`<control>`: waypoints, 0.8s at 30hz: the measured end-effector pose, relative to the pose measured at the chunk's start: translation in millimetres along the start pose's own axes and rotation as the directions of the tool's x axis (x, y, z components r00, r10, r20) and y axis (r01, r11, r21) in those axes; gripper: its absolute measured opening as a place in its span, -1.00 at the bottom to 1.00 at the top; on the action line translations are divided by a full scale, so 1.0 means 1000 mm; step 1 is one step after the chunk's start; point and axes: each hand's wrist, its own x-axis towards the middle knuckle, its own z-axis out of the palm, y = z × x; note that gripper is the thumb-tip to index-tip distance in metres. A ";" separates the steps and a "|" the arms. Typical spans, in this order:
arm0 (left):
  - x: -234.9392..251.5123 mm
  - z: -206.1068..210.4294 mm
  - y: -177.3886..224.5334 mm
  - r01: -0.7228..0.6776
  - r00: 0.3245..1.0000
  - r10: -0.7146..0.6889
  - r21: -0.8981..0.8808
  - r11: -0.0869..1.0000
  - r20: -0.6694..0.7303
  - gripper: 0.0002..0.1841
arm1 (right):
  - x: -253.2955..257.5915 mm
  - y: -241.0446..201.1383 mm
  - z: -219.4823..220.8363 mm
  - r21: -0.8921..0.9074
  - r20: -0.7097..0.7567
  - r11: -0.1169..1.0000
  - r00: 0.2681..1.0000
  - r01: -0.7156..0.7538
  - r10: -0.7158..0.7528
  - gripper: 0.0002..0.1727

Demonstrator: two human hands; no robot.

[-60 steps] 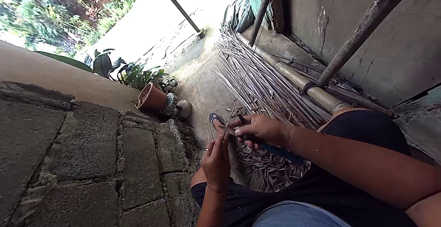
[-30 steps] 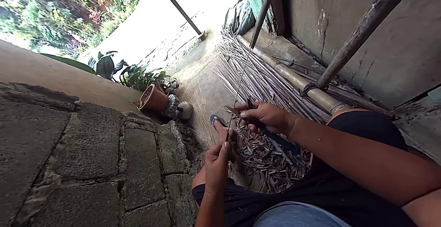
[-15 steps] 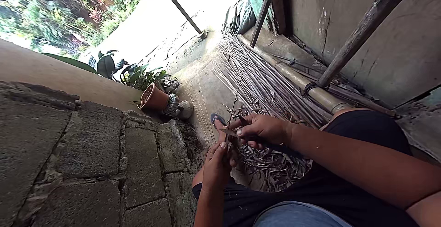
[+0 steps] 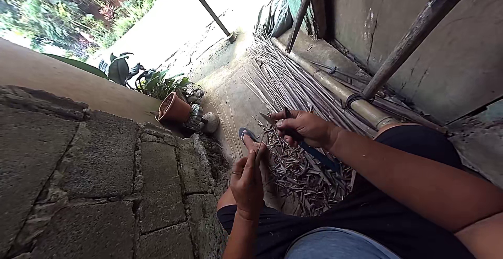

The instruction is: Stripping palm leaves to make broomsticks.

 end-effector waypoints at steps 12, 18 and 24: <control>-0.001 0.001 -0.010 -0.094 0.989 0.089 -0.034 0.995 -0.117 -0.78 | -0.010 0.001 0.018 0.017 0.047 0.996 0.995 -0.093 0.092 -0.69; 0.000 0.007 -0.011 -0.096 0.990 0.091 -0.046 0.994 -0.111 -0.78 | -0.018 0.013 0.033 -0.093 0.106 0.985 0.982 -0.145 0.155 -0.64; -0.004 0.006 -0.012 0.026 0.998 -0.037 -0.175 0.984 -0.060 -0.77 | 0.007 -0.011 -0.012 0.120 -0.149 0.993 0.989 0.005 0.014 -0.64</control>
